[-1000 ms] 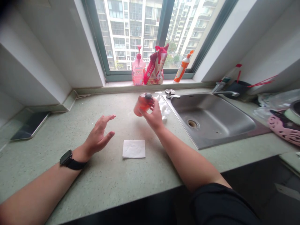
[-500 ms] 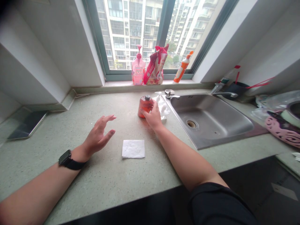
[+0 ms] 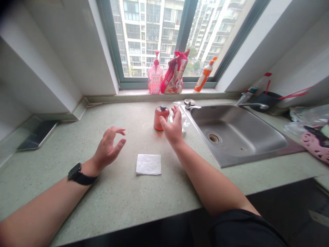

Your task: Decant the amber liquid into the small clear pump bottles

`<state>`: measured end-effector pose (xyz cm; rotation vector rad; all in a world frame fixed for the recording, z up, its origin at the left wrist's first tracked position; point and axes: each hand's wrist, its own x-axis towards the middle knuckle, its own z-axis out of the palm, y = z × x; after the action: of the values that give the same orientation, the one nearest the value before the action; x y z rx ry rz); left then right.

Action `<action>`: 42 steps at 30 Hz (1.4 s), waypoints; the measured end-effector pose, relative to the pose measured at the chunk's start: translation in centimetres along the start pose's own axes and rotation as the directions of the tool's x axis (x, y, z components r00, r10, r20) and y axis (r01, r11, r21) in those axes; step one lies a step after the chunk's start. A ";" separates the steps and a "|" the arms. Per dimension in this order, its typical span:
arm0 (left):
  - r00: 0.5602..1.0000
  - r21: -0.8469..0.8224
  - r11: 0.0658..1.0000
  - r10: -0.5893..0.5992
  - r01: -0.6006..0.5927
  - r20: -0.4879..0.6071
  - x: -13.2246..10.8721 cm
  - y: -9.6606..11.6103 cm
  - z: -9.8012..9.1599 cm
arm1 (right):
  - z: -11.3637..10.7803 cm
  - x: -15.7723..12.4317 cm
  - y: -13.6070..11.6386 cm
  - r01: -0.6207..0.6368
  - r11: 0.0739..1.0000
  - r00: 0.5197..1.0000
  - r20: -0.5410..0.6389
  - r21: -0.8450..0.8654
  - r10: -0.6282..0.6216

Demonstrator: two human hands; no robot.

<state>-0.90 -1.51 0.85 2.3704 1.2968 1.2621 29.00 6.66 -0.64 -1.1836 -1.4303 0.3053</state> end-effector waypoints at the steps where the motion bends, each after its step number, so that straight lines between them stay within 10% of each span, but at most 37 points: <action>1: 0.999 0.001 1.000 -0.023 0.023 -0.036 0.1 0.1 -0.1 | -0.3 -0.1 -0.9 0.079 0.997 0.997 -0.022 -0.014 -0.079; 5: 0.979 -0.076 0.988 -0.145 0.136 -0.143 0.5 0.1 -0.6 | -1.0 -1.1 -4.4 0.261 0.961 0.965 -0.024 0.093 -0.260; 10: 0.939 -0.291 0.916 -0.321 0.275 -0.125 0.9 -0.3 -0.8 | -0.7 -2.3 -6.2 0.034 0.961 0.939 0.320 0.276 -0.125; 17: 0.903 -0.410 0.838 -0.424 0.361 -0.072 1.1 -0.6 -0.8 | 1.1 -3.0 -5.1 -0.287 0.926 0.756 0.652 0.246 0.061; 26: 0.889 -0.391 0.813 -0.458 0.431 0.027 1.0 -1.5 -0.7 | 1.1 -3.5 -5.1 -0.289 0.952 0.594 0.798 0.101 0.096; 32: 0.894 -0.410 0.797 -0.428 0.443 0.134 1.1 -1.4 -0.8 | 1.3 -3.5 -4.7 -0.221 0.974 0.578 0.811 0.051 0.089; 42: 0.903 -0.503 0.750 -0.372 0.430 0.216 0.7 -2.0 -0.8 | 1.3 -3.4 -4.3 -0.179 0.984 0.680 0.725 0.018 0.111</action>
<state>-2.53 0.11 0.77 1.6268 1.1389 1.1544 25.13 2.66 0.31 -1.1539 -1.9741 1.0371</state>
